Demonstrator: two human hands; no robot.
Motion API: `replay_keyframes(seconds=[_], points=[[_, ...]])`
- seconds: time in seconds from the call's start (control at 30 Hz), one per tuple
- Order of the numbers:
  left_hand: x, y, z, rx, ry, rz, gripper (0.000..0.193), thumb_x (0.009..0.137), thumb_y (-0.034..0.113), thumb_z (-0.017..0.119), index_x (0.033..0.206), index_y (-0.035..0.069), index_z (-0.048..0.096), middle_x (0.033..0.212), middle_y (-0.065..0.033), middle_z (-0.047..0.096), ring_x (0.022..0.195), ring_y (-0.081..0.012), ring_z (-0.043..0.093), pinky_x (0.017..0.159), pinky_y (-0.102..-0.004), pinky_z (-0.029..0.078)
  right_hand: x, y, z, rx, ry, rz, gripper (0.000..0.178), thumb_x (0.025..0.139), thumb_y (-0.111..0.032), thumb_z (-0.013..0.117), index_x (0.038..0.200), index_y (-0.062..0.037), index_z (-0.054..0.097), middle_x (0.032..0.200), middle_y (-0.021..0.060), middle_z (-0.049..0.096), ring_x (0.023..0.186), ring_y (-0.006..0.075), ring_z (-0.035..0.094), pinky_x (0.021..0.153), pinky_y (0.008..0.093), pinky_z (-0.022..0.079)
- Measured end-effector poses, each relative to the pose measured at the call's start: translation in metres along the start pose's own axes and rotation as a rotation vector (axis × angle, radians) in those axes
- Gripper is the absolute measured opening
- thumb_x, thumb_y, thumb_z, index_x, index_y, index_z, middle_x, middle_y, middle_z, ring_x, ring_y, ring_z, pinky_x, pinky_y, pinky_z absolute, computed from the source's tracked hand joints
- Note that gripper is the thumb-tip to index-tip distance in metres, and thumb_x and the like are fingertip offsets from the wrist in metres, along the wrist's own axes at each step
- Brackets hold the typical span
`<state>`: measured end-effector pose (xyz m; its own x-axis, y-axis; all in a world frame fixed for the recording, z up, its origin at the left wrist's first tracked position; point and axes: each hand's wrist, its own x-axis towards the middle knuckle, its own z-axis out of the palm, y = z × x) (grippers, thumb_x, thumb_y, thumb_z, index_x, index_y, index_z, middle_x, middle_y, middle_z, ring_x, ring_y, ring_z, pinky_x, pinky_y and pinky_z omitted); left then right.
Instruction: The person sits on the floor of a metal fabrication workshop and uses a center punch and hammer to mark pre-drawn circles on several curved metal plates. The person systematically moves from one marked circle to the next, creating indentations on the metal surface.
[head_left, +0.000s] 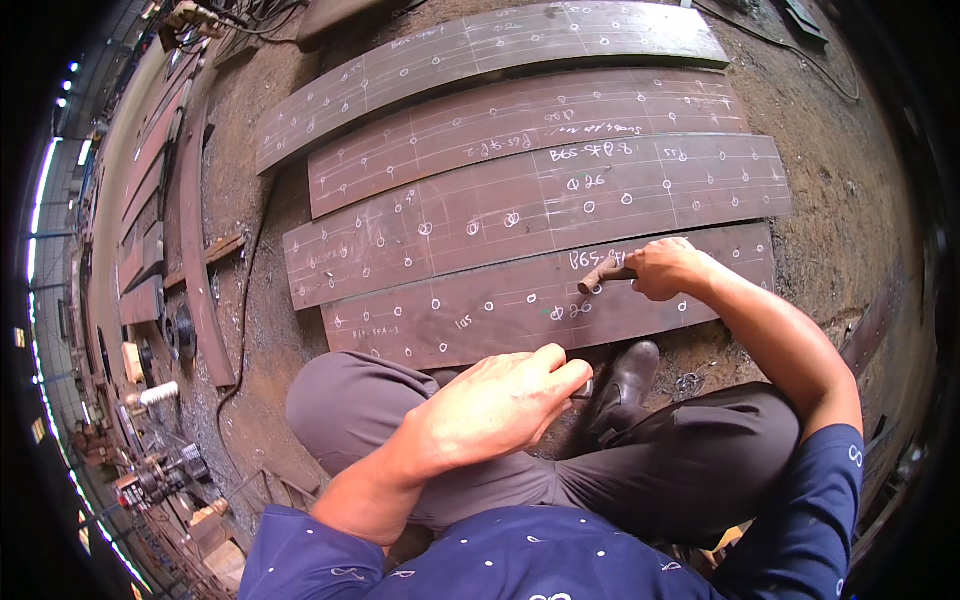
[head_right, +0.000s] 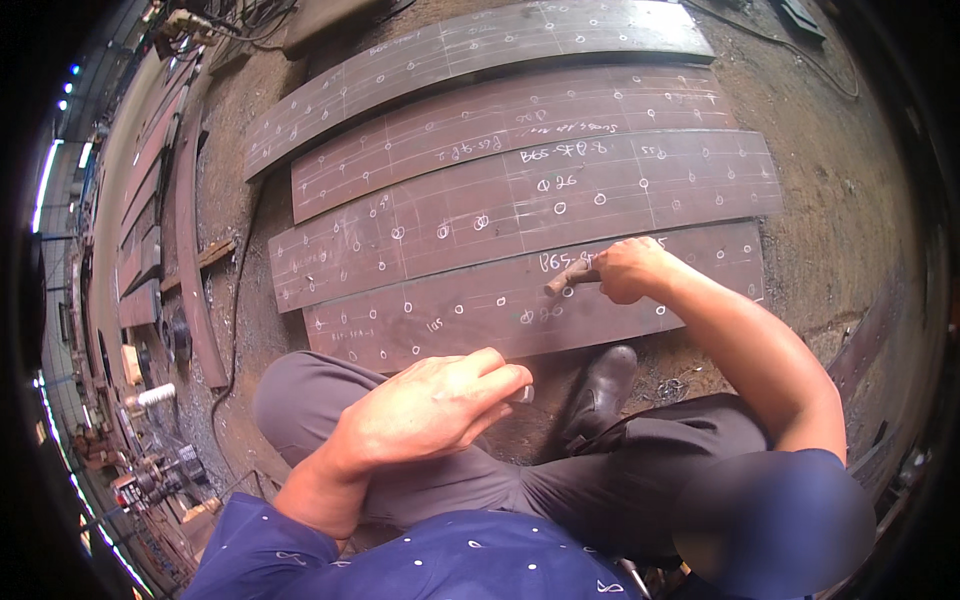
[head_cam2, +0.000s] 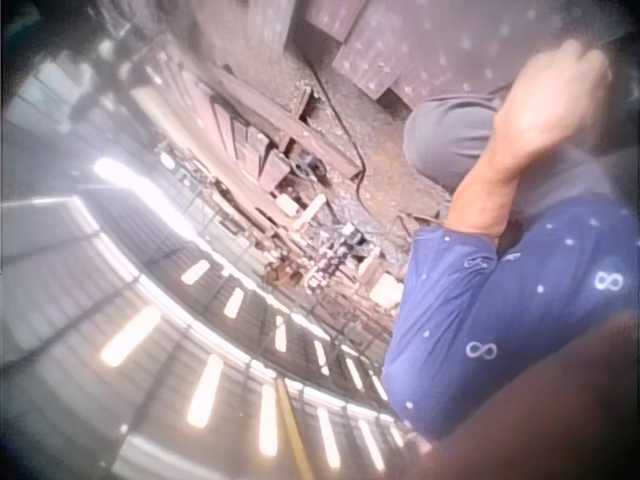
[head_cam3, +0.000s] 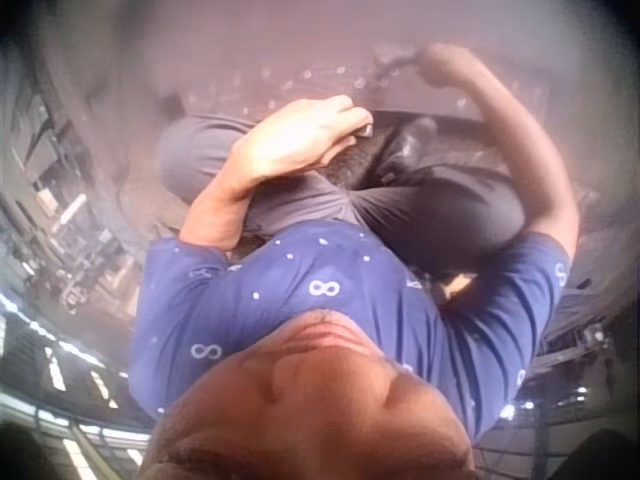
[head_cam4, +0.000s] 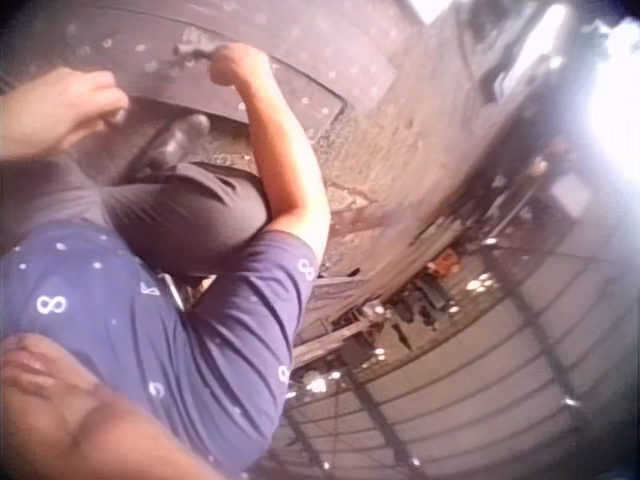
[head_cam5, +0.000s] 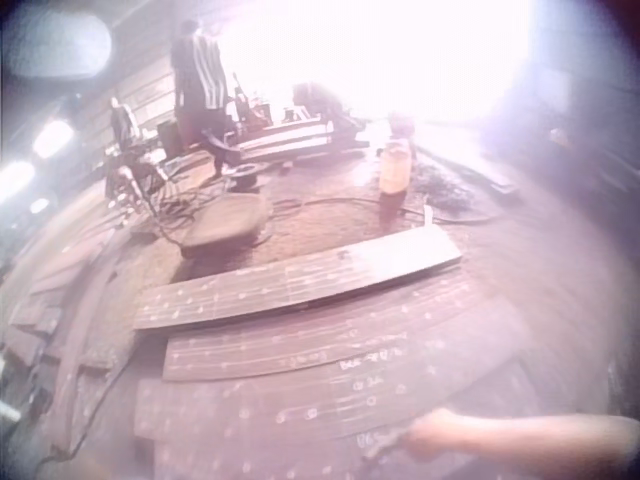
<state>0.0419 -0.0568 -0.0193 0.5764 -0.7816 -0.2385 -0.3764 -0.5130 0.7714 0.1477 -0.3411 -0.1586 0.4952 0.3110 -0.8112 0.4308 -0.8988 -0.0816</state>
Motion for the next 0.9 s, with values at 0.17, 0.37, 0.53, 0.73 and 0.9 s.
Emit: replay_keyframes(seconds=[0.17, 0.37, 0.53, 0.73, 0.9], points=[[-0.008, 0.012, -0.006, -0.013, 0.149, 0.102, 0.021, 0.096, 0.012, 0.065, 0.114, 0.003, 0.058, 0.092, -0.0164, 0.060, 0.088, -0.0364, 0.068, 0.077, -0.0472, 0.056, 0.006, 0.013, -0.014, 0.288, -0.147, 0.026, 0.031, 0.099, -0.032, 0.062, 0.119, -0.0092, 0.072, 0.088, 0.0129, 0.075, 0.078, 0.0263, 0.076, 0.064, 0.0400, 0.063], [-0.025, 0.021, -0.005, 0.022, 0.188, 0.144, 0.025, 0.094, 0.011, 0.063, 0.117, 0.003, 0.056, 0.094, -0.0160, 0.061, 0.091, -0.0364, 0.068, 0.078, -0.0462, 0.056, 0.022, 0.024, -0.027, 0.301, -0.036, 0.058, 0.042, 0.100, -0.032, 0.059, 0.086, 0.0062, 0.070, 0.069, 0.0126, 0.068, 0.054, 0.0231, 0.066, 0.050, 0.0373, 0.058], [-0.040, 0.039, -0.014, 0.085, 0.169, 0.094, 0.028, 0.090, 0.006, 0.062, 0.117, 0.004, 0.055, 0.098, -0.0152, 0.061, 0.097, -0.0364, 0.067, 0.083, -0.0465, 0.056, 0.028, -0.008, -0.047, 0.063, -0.045, 0.030, 0.028, 0.084, -0.019, 0.065, 0.094, 0.0033, 0.077, 0.080, 0.0185, 0.074, 0.074, 0.0292, 0.075, 0.064, 0.0428, 0.060], [-0.035, 0.049, -0.021, 0.174, -0.004, 0.066, 0.041, 0.094, 0.010, 0.058, 0.133, 0.002, 0.057, 0.115, -0.0140, 0.065, 0.109, -0.0330, 0.066, 0.091, -0.0434, 0.056, 0.025, -0.031, -0.045, -0.127, 0.019, -0.006, 0.030, 0.085, -0.019, 0.065, 0.107, -0.0037, 0.080, 0.108, 0.0192, 0.078, 0.103, 0.0342, 0.075, 0.086, 0.0447, 0.060], [-0.029, 0.052, -0.025, 0.098, 0.015, 0.199, 0.040, 0.095, 0.010, 0.057, 0.133, -0.001, 0.056, 0.120, -0.0163, 0.066, 0.113, -0.0327, 0.066, 0.093, -0.0423, 0.057, 0.021, -0.004, -0.035, 0.000, 0.036, 0.010, 0.034, 0.088, -0.024, 0.062, 0.106, -0.0005, 0.079, 0.105, 0.0221, 0.077, 0.102, 0.0373, 0.074, 0.086, 0.0463, 0.060]])
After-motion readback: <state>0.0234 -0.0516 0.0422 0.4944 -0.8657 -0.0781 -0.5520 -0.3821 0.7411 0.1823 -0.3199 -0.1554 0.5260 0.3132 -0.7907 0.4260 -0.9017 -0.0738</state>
